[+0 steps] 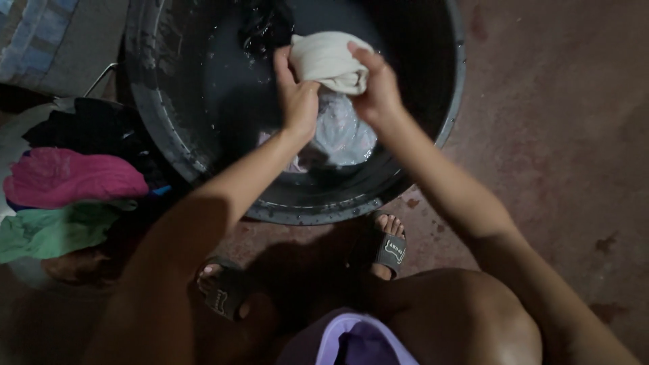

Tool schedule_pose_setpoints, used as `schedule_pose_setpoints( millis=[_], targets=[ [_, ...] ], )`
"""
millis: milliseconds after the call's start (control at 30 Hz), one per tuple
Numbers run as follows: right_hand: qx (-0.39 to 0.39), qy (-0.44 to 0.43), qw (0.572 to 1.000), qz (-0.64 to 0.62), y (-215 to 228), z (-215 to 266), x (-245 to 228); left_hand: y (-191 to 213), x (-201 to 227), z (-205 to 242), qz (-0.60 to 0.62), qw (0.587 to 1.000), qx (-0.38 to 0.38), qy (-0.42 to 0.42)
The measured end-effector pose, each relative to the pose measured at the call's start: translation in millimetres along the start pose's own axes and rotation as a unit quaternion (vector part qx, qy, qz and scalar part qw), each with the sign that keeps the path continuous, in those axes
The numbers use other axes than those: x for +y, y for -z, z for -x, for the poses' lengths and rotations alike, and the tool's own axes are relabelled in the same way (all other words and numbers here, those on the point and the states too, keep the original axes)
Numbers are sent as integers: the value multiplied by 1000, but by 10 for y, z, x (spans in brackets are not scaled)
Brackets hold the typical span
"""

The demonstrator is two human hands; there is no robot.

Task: Washing various items of clothing by hand in a basin of soapy water.

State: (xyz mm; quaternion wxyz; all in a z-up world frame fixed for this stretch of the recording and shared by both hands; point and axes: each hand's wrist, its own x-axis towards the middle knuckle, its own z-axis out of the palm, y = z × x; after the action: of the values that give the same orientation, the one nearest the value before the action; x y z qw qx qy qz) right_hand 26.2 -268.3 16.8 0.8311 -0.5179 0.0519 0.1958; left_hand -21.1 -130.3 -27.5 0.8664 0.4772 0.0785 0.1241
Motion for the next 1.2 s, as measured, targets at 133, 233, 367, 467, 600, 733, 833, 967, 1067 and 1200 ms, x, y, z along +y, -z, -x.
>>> schedule_pose_setpoints(
  millis=[133, 233, 367, 467, 600, 733, 833, 967, 1067, 1200],
  targets=[
    [44, -46, 994, -88, 291, -134, 503, -182, 121, 56, -150, 985, 45, -74],
    [32, -112, 978, -176, 397, -99, 691, -383, 278, 182, -234, 957, 28, -169],
    [-25, -129, 906, -403, -30, 299, 274, -451, 204, 211, -409, 881, -6, -236],
    [3, -136, 890, -436, -148, 337, 40, -349, 212, 32, -422, 885, 30, -196],
    [87, -140, 930, -329, -248, 209, 18, -256, 4, 121, -434, 891, 97, -94],
    [150, -84, 978, -115, 39, -64, 184, -314, 109, 261, -411, 912, 13, 13],
    [124, 51, 991, -5, 63, -30, 269, -302, 405, 187, -155, 951, 0, 267],
    [-2, 264, 936, 232, -215, 343, 327, 85, 102, 15, 193, 843, 58, 499],
    [-109, 349, 883, 294, -262, 427, 354, 471, -308, -56, 273, 856, 25, 438],
    [-175, 347, 884, 260, -338, 430, 266, 480, -260, -186, 303, 838, -41, 453]
  ],
)
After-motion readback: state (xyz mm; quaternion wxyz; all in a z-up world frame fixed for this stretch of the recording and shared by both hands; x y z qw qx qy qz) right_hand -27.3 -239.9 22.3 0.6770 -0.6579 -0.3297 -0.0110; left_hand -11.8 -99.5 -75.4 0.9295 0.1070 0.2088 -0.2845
